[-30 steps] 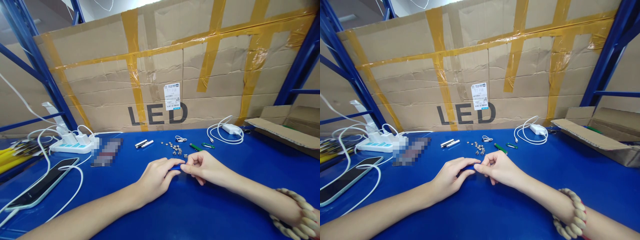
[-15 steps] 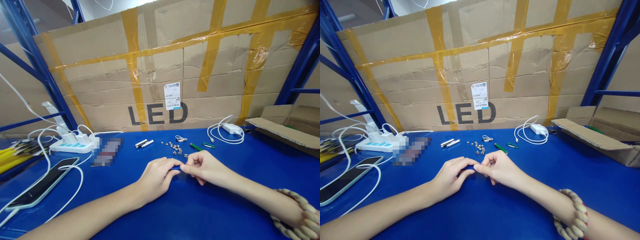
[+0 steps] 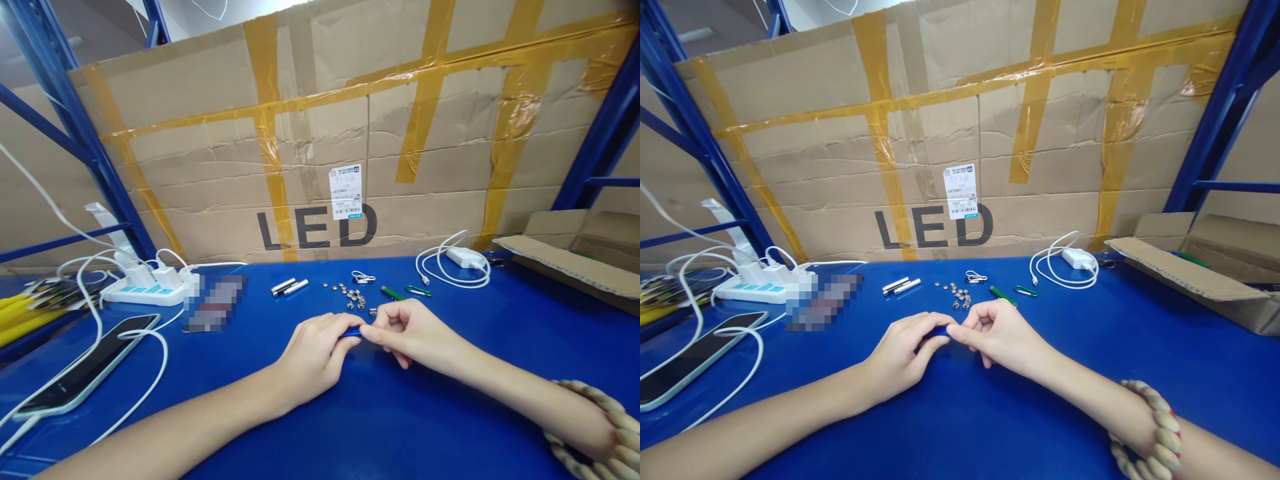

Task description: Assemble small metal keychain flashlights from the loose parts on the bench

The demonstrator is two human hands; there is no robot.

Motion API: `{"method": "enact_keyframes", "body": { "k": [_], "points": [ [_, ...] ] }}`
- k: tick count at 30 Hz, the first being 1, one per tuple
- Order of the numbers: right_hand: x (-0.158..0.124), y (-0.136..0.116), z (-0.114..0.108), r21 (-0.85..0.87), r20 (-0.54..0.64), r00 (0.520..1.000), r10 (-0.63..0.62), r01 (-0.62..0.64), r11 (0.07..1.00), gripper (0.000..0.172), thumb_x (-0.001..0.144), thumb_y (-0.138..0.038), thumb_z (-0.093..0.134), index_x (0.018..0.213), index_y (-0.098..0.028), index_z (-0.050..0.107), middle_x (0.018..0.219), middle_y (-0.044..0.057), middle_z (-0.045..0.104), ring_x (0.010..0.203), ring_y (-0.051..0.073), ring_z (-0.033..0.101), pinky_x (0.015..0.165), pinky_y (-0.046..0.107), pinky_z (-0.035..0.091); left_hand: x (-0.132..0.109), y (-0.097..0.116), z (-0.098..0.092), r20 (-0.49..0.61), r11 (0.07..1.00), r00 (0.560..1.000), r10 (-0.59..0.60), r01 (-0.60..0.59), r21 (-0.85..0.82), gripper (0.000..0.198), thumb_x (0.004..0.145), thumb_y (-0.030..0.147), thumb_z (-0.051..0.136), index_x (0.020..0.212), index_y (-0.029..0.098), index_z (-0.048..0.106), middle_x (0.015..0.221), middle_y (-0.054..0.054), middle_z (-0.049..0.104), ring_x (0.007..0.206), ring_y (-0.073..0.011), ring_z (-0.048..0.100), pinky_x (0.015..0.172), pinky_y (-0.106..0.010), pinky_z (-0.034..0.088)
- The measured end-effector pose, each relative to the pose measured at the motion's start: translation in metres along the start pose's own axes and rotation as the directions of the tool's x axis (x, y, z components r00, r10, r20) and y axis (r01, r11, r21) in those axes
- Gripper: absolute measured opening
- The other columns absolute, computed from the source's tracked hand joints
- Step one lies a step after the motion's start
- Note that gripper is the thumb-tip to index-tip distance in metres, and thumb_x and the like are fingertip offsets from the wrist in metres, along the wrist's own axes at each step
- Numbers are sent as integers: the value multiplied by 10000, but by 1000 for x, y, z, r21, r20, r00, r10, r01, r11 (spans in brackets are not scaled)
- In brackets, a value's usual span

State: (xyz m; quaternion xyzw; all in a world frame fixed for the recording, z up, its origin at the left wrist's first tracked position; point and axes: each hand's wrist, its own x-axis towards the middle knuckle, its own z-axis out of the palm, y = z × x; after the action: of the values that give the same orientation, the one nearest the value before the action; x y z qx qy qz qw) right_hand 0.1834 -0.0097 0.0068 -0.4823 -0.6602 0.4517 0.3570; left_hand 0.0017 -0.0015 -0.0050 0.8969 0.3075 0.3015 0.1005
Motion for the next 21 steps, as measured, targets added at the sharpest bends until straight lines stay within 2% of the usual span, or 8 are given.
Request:
{"method": "enact_keyframes", "body": {
  "k": [6, 10, 13, 17, 19, 21],
  "points": [
    [-5, -2, 3, -95, -67, 991, -116, 110, 989, 372, 660, -459, 680, 546, -167, 479, 412, -61, 466, 316, 59, 432, 336, 163, 308, 0, 3, -1, 0, 1000, 1000, -1, 1, -14, 175, 882, 167, 427, 1015, 195, 538, 966, -22, 662, 859, -156, 616, 764, -256, 460],
    [-7, -2, 3, -235, -107, 964, -242, 212, 949, 338, 712, -454, 642, 584, -164, 524, 454, -51, 487, 343, 65, 448, 357, 177, 327, 0, 4, -2, 2, 1000, 1000, -10, 10, -24, 176, 893, 163, 397, 1018, 189, 518, 958, -28, 655, 836, -152, 614, 751, -247, 454],
    [-7, -2, -1, -421, -105, 909, -404, 328, 846, 285, 763, -414, 610, 624, -167, 578, 514, -32, 541, 394, 65, 446, 390, 179, 328, 1, 4, -3, 14, 999, 999, -33, 34, -38, 181, 900, 168, 375, 1028, 190, 501, 950, -31, 648, 809, -149, 610, 728, -240, 450],
    [-8, 0, -7, -631, -10, 824, -567, 434, 643, 196, 800, -359, 594, 695, -197, 627, 600, -23, 603, 484, 76, 493, 454, 175, 355, 1, 5, -3, 24, 996, 998, -65, 66, -53, 175, 905, 177, 360, 1020, 193, 491, 919, -25, 634, 776, -144, 599, 705, -234, 440],
    [-8, 1, -9, -671, 2, 800, -600, 446, 593, 177, 807, -352, 592, 713, -208, 634, 615, -28, 611, 494, 75, 505, 463, 173, 359, 1, 5, -3, 25, 996, 997, -75, 76, -56, 169, 905, 182, 357, 1015, 194, 485, 874, -18, 626, 747, -141, 590, 691, -232, 433],
    [-8, 3, -9, -684, -18, 786, -618, 441, 582, 154, 809, -350, 592, 749, -217, 640, 635, -34, 618, 479, 68, 503, 459, 172, 363, 0, 4, -3, 20, 995, 997, -76, 77, -57, 164, 906, 183, 351, 1008, 196, 479, 832, -9, 613, 720, -138, 576, 677, -230, 425]
  ]
}}
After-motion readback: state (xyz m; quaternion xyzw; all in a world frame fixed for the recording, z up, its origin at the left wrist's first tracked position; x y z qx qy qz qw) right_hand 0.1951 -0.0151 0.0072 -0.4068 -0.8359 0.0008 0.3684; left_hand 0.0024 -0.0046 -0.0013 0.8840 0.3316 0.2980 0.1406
